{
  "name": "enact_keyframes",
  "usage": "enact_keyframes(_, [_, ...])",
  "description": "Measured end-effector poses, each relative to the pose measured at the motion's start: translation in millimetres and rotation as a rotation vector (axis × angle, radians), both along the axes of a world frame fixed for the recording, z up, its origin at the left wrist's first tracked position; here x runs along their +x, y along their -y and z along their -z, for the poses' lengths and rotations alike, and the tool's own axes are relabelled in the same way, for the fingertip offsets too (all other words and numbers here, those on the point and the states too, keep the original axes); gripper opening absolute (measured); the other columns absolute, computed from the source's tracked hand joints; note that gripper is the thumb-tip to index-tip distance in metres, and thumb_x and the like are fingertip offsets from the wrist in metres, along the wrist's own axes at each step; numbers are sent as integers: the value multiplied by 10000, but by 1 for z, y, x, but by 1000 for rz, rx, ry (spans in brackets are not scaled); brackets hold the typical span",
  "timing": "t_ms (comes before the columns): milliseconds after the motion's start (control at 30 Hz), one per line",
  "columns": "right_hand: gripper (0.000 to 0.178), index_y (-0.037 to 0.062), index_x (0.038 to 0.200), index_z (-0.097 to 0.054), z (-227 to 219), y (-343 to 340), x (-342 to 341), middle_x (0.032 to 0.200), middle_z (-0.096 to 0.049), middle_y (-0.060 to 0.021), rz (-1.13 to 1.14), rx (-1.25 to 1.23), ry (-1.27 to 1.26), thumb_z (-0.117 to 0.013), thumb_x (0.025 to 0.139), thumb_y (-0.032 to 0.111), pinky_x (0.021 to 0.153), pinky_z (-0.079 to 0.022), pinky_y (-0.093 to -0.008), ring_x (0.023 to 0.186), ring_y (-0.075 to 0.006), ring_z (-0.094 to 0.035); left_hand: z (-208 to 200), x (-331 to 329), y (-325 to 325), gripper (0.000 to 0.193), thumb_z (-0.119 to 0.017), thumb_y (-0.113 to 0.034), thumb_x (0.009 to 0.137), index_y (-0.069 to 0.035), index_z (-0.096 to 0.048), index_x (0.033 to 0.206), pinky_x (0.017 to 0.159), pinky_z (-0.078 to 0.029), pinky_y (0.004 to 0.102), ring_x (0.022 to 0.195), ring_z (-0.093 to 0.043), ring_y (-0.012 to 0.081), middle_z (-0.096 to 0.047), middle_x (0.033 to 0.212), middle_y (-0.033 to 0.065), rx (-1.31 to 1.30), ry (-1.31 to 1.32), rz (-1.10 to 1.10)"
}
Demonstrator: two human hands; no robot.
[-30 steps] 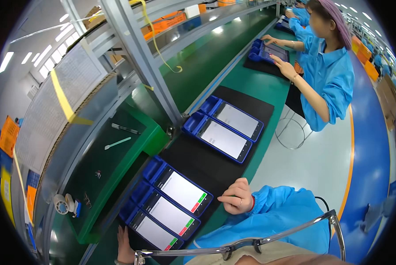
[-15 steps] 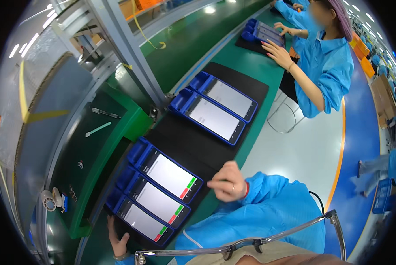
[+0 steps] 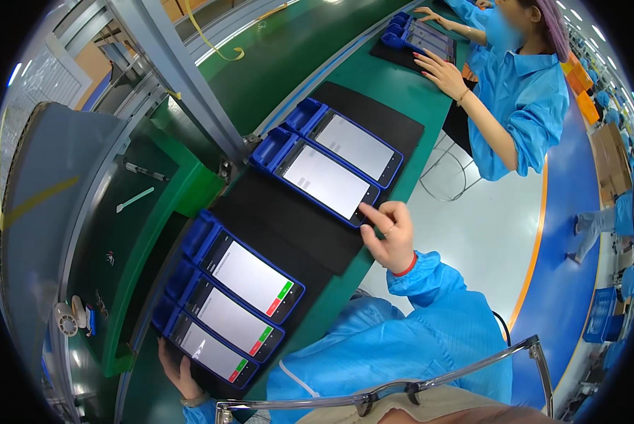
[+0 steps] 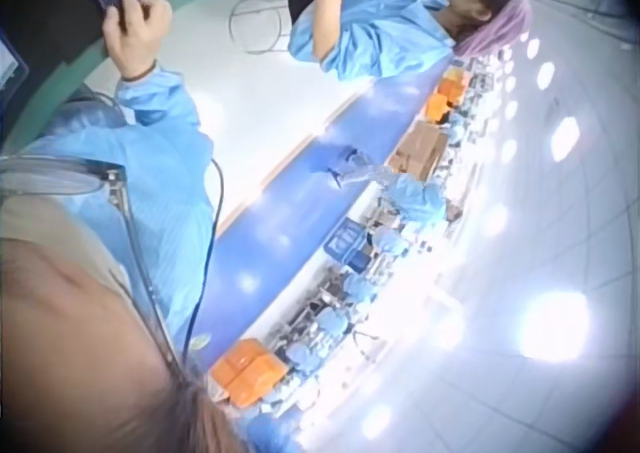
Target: The person tests handheld payment terminals by tapping through system diagnostic prompts and camera tests on their touchscreens. They slide completed trays of terminals down the assembly line and receive new batches to test.
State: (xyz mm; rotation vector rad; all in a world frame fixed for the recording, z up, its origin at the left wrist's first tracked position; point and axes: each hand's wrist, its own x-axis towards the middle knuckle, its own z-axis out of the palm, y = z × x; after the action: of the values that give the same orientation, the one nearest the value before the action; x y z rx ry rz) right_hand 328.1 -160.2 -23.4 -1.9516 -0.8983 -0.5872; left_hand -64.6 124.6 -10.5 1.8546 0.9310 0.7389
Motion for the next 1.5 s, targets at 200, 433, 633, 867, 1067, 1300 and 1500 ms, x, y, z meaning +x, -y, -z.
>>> enact_keyframes(200, [380, 35, 1074, -641, -1, 9, 32, 806, -498, -86, 146, 13, -36, -693, 704, 102, 624, -415, -324, 697, -222, -487, -5, 11, 9, 686, -566, -161, 749, 30, -326, 1363, 1062, -264, 389, 1255, -385, 293, -381, 1375, 185, -93, 119, -36])
enact_keyframes(433, [426, 32, 1157, -581, 11, 6, 32, 794, -504, -77, 197, 46, -109, -650, 744, 111, 633, -389, -327, 700, -219, -463, -4, 12, 10, 713, -555, -173, 747, 11, -288, 1382, 1063, -267, 414, 1260, -371, 308, -355, 1387, 198, -129, 231, -79])
enact_keyframes(633, [274, 9, 1064, -571, 42, 3, 17, 709, -483, -53, 74, 388, 0, -490, 816, 93, 597, -327, -300, 653, -168, -413, 2, 19, 5, 734, -476, -247, 800, 11, -171, 1416, 1107, -155, 448, 1329, -249, 343, -243, 1447, 215, -230, 668, -362])
enact_keyframes(867, [265, -10, 1052, -546, 50, -5, 9, 781, -479, -82, 46, 523, -61, -444, 840, 112, 614, -336, -292, 663, -160, -406, 32, 1, -25, 523, -392, -316, 859, -17, -415, 1288, 991, -307, 367, 1171, -427, 231, -472, 1258, 119, -545, 676, 5])
enact_keyframes(1067, [249, -5, 1034, -537, 53, -8, 13, 803, -478, -83, 33, 566, -47, -449, 807, 46, 625, -352, -291, 668, -159, -415, 17, 105, 4, 580, -361, -332, 913, -21, -282, 1396, 1014, -352, 382, 1175, -466, 252, -431, 1346, 125, -532, 637, 139])
enact_keyframes(1300, [259, 4, 1030, -546, 57, -4, 9, 815, -501, -84, 86, 560, -32, -453, 789, -4, 645, -381, -312, 690, -186, -454, 22, 156, 16, 490, -479, -215, 878, -24, -402, 1322, 960, -408, 388, 1116, -502, 271, -487, 1277, 128, -663, 756, 185])
enact_keyframes(1500, [258, 21, 1006, -560, 55, -13, 9, 783, -536, -76, 89, 481, 38, -477, 770, -39, 709, -375, -365, 723, -243, -493, 28, 150, 7, 502, -506, -203, 873, -33, -392, 1331, 957, -401, 401, 1128, -482, 270, -457, 1302, 118, -632, 519, 173])
